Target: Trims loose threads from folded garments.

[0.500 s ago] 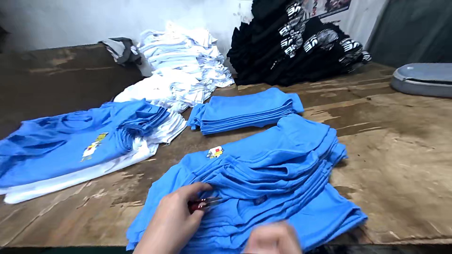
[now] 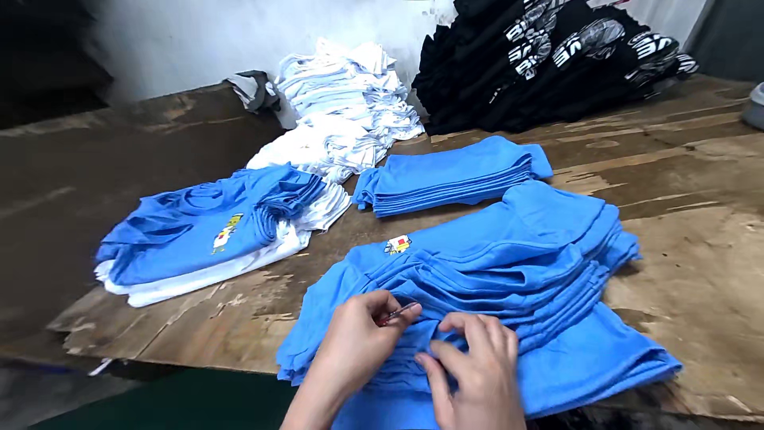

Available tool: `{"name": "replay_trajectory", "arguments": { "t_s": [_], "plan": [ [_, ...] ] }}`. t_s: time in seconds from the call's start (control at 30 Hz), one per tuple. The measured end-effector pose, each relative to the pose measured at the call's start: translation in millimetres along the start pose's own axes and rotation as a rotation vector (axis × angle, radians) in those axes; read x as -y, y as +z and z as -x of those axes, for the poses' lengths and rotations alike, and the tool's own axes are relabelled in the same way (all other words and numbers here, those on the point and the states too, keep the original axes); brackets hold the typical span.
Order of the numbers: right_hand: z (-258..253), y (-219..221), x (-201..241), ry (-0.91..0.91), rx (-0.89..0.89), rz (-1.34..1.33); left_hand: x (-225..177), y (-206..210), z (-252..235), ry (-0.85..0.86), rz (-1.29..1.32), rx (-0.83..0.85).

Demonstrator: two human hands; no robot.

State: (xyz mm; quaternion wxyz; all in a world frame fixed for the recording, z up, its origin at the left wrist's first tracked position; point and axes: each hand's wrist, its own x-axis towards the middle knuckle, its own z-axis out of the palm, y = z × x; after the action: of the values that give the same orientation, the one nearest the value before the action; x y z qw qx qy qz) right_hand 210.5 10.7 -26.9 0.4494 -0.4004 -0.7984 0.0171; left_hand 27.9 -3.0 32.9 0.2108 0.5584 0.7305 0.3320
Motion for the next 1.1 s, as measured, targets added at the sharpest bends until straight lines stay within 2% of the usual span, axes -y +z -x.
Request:
{"name": "replay_trajectory", "arguments": {
  "t_s": [0.1, 0.17, 0.27, 0.37, 0.43, 0.57, 0.7, 0.77, 0.9, 1.0, 1.07, 1.1],
  "plan": [
    [2.8, 6.9, 0.6, -0.171, -0.150, -0.163, -8.9, -3.0, 1.7, 0.015, -0.022, 0.185],
    [4.4, 9.1, -0.3, -0.173, -0.170, -0.274, -7.2, 1.9, 1.4, 0.034, 0.071, 0.238],
    [-1.1, 0.3, -1.1, 0.106, -0.110, -0.453, -2.2, 5.6, 3.6, 0.006, 0.313, 0.129],
    [-13.5, -8.6, -5.5, 0.340, 0.060, -0.509, -0.6, 9.5, 9.0, 0.022, 0.422, 0.093],
    [-18.0, -5.5, -9.4, 0.368, 0.127, -0.503, 0.7, 10.5, 10.5, 0.073, 0.380, 0.105],
    [-20.5, -2.9, -10.2, 0.435, 0.032, -0.655, 0.4, 7.4, 10.9, 0.196, 0.238, 0.109],
    [-17.6, -8.3, -6.0, 0.517, -0.070, -0.754, -7.0, 4.3, 18.3, 0.427, -0.221, -0.201],
    [-15.5, -7.0, -5.3, 0.496, -0.118, -0.772, -14.9, 5.2, 19.0, 0.541, -0.323, -0.270],
    [-10.8, -1.0, -5.4, 0.371, -0.188, -0.727, -23.5, 17.0, 15.9, 0.665, -0.436, -0.267],
    [-3.0, -6.6, -11.4, 0.210, -0.204, -0.626, -19.2, 14.5, 15.6, 0.612, -0.430, -0.241],
    [13.9, -20.3, -15.4, 0.034, -0.067, -0.459, -15.1, 14.5, 12.6, 0.522, -0.418, -0.190],
    [24.7, -23.5, -18.7, -0.082, 0.016, -0.373, -10.8, 18.7, 6.9, 0.475, -0.429, -0.229]
  ]
}}
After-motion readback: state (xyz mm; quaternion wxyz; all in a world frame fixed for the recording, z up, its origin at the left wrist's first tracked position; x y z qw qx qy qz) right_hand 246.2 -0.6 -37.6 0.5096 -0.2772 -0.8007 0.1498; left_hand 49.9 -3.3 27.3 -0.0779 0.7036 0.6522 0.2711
